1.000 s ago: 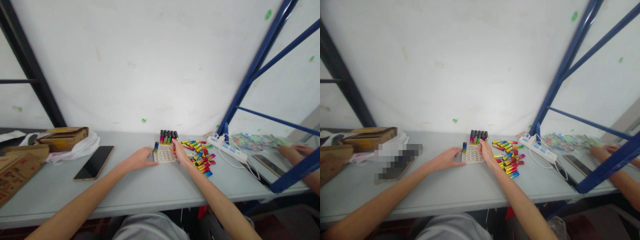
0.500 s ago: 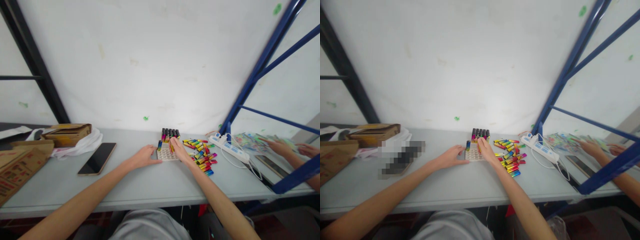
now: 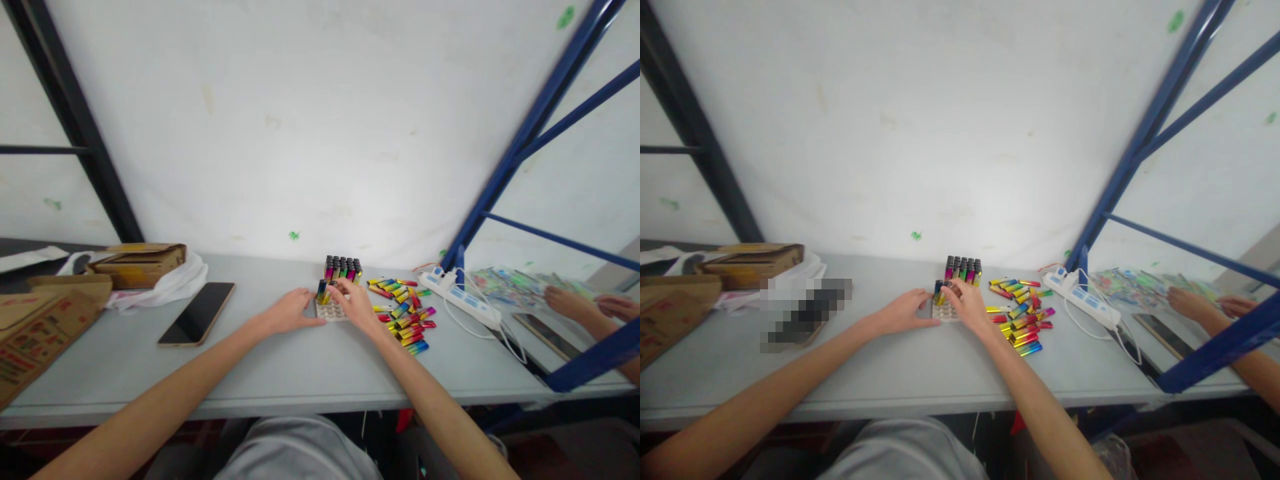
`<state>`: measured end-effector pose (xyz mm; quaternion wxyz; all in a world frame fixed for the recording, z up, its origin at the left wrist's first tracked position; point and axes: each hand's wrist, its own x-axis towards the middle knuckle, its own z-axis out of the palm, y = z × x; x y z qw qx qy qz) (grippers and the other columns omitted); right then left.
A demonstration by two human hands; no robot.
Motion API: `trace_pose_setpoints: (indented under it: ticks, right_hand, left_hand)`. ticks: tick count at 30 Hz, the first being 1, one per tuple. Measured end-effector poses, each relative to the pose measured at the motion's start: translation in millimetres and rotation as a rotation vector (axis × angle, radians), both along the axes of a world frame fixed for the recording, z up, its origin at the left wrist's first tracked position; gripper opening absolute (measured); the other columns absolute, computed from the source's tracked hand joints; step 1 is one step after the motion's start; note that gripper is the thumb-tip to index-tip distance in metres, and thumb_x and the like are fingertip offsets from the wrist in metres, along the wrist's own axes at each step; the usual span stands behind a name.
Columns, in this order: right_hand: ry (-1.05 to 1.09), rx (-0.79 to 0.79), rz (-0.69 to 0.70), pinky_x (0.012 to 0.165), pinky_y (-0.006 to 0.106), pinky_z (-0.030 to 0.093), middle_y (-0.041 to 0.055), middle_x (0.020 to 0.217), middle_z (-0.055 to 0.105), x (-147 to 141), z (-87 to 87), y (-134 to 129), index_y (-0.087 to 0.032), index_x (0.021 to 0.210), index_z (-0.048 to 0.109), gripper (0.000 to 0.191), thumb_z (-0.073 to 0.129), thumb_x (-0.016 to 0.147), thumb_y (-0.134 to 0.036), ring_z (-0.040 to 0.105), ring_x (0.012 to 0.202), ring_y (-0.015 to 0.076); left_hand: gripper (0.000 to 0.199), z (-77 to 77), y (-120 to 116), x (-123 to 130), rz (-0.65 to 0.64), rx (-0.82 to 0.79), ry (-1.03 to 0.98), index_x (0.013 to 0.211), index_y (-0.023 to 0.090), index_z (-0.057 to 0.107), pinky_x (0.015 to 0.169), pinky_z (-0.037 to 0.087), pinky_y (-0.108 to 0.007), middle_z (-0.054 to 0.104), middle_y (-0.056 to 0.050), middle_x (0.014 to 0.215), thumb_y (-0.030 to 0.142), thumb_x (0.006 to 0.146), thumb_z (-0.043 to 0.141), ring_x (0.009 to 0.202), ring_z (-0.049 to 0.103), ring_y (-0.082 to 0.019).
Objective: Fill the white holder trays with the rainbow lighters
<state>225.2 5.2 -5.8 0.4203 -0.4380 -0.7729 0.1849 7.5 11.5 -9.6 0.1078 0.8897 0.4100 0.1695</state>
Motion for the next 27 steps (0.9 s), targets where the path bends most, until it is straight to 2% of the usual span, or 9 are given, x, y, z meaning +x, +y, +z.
trace_pose_setpoints:
  ticks: [2,6,10,15,18,20,23,27]
  right_hand:
    - [-0.016,-0.008,0.017,0.072,0.028,0.046,0.0040,0.083,0.072,-1,-2.4,1,-0.020,0.104,0.067,0.029,0.055,0.101,-0.046,0.065,0.075,0.0195]
    - [-0.057,-0.044,0.045,0.069,0.028,0.046,0.0025,0.077,0.070,-2,-5.5,4,-0.020,0.105,0.065,0.027,0.052,0.103,-0.043,0.064,0.070,0.0190]
    - [-0.150,0.042,0.053,0.074,0.029,0.048,0.0062,0.087,0.072,-3,-6.6,9,-0.018,0.109,0.064,0.027,0.050,0.105,-0.041,0.066,0.079,0.0206]
    - [-0.384,0.169,0.000,0.086,0.031,0.048,0.0129,0.109,0.073,-9,-6.7,10,-0.017,0.115,0.065,0.027,0.050,0.107,-0.037,0.068,0.099,0.0234]
    - [-0.505,0.169,-0.055,0.088,0.032,0.048,0.0146,0.111,0.074,-10,-2.1,5,-0.015,0.123,0.064,0.035,0.050,0.106,-0.042,0.069,0.100,0.0247]
    - [-0.565,0.157,-0.083,0.087,0.032,0.047,0.0132,0.107,0.075,-4,3.9,2,-0.015,0.121,0.065,0.039,0.049,0.106,-0.047,0.069,0.098,0.0243]
    - [-0.613,0.125,-0.186,0.089,0.031,0.046,0.0106,0.104,0.075,18,13.8,5,-0.017,0.112,0.069,0.041,0.039,0.110,-0.045,0.069,0.098,0.0225]
    - [-0.733,0.022,-0.459,0.096,0.033,0.043,0.0133,0.114,0.073,65,17.4,15,-0.017,0.112,0.071,0.030,0.043,0.108,-0.026,0.065,0.111,0.0256]
  left_hand:
    - [0.056,-0.2,0,0,-0.014,0.001,0.001,0.103,0.015,0.066,0.076,0.045,-0.035,0.064,-0.009,0.093,0.068,0.084,0.064,0.087,0.061,-0.029]
    - [0.055,-0.9,1,0,-0.011,-0.009,0.004,0.103,0.016,0.065,0.077,0.045,-0.035,0.064,-0.009,0.092,0.068,0.084,0.063,0.087,0.061,-0.029]
    - [0.054,-1.5,1,0,-0.012,-0.016,-0.023,0.099,0.017,0.065,0.078,0.045,-0.036,0.065,-0.009,0.092,0.068,0.083,0.064,0.087,0.062,-0.029]
    - [0.054,-2.1,1,-1,-0.009,-0.009,-0.039,0.096,0.019,0.065,0.080,0.047,-0.035,0.066,-0.009,0.092,0.071,0.083,0.062,0.089,0.062,-0.028]
    - [0.055,-1.6,1,-1,-0.006,0.006,-0.020,0.092,0.019,0.063,0.078,0.047,-0.035,0.065,-0.008,0.090,0.073,0.083,0.060,0.087,0.061,-0.027]
    - [0.055,-1.0,1,-1,-0.001,0.012,-0.005,0.091,0.019,0.061,0.076,0.046,-0.035,0.064,-0.008,0.091,0.074,0.084,0.059,0.086,0.061,-0.027]
    - [0.055,-0.8,1,-1,0.012,0.009,0.021,0.090,0.018,0.060,0.075,0.045,-0.035,0.064,-0.009,0.092,0.073,0.083,0.059,0.085,0.061,-0.028]
    - [0.056,-1.3,2,-2,0.008,-0.002,0.037,0.093,0.017,0.061,0.077,0.046,-0.036,0.064,-0.010,0.093,0.072,0.083,0.060,0.087,0.061,-0.029]
